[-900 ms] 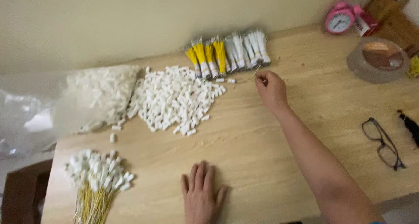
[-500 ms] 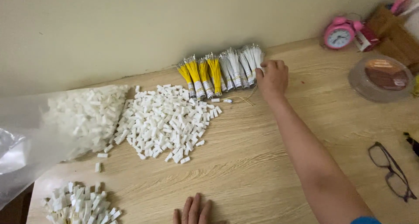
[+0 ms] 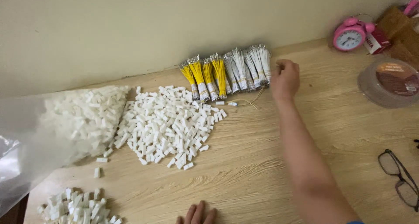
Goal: Assembling white plastic sleeves onto the ends of thin wires
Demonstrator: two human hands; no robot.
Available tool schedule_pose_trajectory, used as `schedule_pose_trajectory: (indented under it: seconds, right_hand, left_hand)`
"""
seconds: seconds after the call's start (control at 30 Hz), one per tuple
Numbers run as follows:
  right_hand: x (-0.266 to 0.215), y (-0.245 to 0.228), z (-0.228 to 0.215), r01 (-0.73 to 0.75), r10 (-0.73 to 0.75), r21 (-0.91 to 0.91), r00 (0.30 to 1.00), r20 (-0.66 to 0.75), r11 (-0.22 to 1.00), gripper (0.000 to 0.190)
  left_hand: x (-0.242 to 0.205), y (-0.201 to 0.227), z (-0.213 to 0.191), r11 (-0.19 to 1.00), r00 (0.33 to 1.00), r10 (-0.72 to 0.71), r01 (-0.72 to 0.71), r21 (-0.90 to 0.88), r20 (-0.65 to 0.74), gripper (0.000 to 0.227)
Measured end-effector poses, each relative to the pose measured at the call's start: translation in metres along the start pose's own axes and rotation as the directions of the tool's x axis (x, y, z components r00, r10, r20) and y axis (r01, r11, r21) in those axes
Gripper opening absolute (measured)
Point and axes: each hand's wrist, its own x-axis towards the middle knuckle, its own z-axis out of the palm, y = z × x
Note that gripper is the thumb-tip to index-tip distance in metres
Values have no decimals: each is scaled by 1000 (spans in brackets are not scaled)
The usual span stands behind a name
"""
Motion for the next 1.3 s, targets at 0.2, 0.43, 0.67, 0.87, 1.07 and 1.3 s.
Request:
schedule_pose_trajectory:
  seconds: [0.2,0.43,0.67,0.87,1.07,1.3]
  right_hand:
    - [20,-5,-13,-142,232,-208,824,517,968,46]
    - [2,-73,-49,-136,219,-212,870,442,968,32]
    - [1,-97,-29,21,387,-574,717,579,819,31]
    - [21,-87,-40,-327,435,-287,667,604,900,17]
    - [86,-23,-7,-942,301,282,327,896,184,13]
    - [17,-93,-105,-839,-69,462,462,884,288,6]
  left_hand:
    - [-2,-9,14,1000,976,-17,17,3,217,37]
    - [-11,-8,23,998,987,-35,41,-39,159,35]
    - [-7,-10,20,999,987,-24,29,-26,160,37]
    - [-15,-18,45,998,969,-28,38,-40,245,38]
    - [-13,-19,55,1000,950,17,-9,-29,312,38]
    - [71,55,-91,930,927,-234,125,-346,-294,53]
